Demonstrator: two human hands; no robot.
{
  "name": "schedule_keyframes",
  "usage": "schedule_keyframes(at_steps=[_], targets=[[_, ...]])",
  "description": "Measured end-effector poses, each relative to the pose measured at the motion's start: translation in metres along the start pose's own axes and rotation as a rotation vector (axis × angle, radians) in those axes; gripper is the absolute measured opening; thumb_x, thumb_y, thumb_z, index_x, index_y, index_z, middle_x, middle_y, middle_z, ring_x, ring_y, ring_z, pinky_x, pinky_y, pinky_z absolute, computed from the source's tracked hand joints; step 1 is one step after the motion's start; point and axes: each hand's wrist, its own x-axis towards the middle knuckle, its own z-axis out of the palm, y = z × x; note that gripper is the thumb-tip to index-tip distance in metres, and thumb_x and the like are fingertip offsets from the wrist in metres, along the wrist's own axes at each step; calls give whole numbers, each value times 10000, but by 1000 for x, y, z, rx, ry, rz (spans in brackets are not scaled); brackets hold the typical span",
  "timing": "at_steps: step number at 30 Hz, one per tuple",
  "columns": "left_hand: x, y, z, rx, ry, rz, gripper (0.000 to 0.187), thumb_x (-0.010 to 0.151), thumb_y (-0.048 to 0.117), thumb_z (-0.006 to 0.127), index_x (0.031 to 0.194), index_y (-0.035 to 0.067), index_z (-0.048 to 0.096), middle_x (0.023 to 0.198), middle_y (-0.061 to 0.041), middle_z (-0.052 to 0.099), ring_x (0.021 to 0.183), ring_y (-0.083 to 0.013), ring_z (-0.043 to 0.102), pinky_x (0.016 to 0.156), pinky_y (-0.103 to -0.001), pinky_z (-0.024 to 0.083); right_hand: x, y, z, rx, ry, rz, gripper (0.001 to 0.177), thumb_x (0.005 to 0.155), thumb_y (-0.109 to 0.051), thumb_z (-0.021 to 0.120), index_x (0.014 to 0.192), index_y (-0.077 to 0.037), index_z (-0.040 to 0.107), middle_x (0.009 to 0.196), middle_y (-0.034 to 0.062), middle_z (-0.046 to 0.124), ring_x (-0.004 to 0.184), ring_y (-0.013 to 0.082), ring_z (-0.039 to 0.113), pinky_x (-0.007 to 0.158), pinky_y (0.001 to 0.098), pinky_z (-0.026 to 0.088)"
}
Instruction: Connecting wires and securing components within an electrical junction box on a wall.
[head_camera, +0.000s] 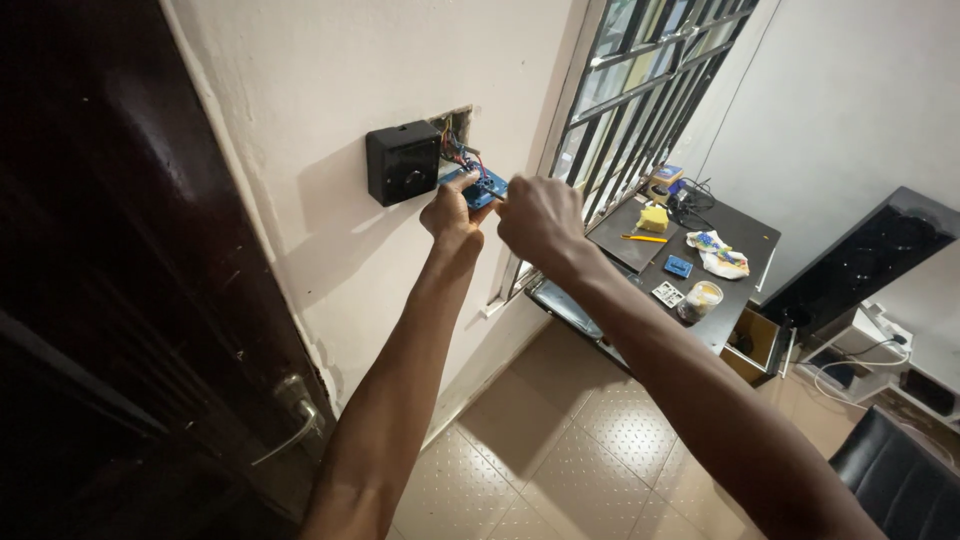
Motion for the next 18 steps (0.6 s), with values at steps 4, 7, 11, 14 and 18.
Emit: schedule_keyframes(at_steps=[4, 7, 11, 14, 18], targets=[[11, -5, -3, 47, -25, 16, 238, 740, 20, 807, 948, -23, 699, 902, -130, 719, 704, -223, 706, 549, -383, 646, 21, 6, 32, -229, 59, -68, 179, 909, 32, 600, 781, -44, 698, 580, 39, 583, 422, 82, 422, 340, 253, 382], [29, -18, -9, -46, -82, 51, 214, 700, -18, 798, 876, 11, 679, 830, -97, 702, 622, -204, 662, 479, -344, 531, 29, -3, 32, -278, 235, -194, 167, 949, -107, 699, 800, -40, 731, 616, 75, 641, 433, 108, 541, 323, 250, 459], [17, -15, -8, -43, -93, 146, 156, 742, 15, 794, 769, 39, 642, 748, -51, 635, 578, -162, 583, 443, -306, 406, 35, -19, 16, -359, 121, -236, 142, 828, -227, 811, 806, -92, 776, 725, 104, 708, 602, 162, 667, 504, 329, 536], [29, -22, -15, -61, -148, 158, 138, 778, 22, 776, 768, 46, 641, 752, -26, 615, 597, -131, 577, 474, -289, 439, 40, -19, 29, -408, 116, -237, 156, 826, -260, 819, 802, -111, 777, 723, 84, 721, 608, 157, 684, 509, 334, 558], [67, -36, -38, -187, -693, 108, 104, 862, 88, 710, 933, 13, 704, 788, -41, 606, 611, -111, 570, 493, -249, 439, 53, -26, 46, -460, 155, -167, 123, 800, -255, 801, 760, -144, 767, 735, 62, 720, 648, 157, 680, 502, 333, 557]])
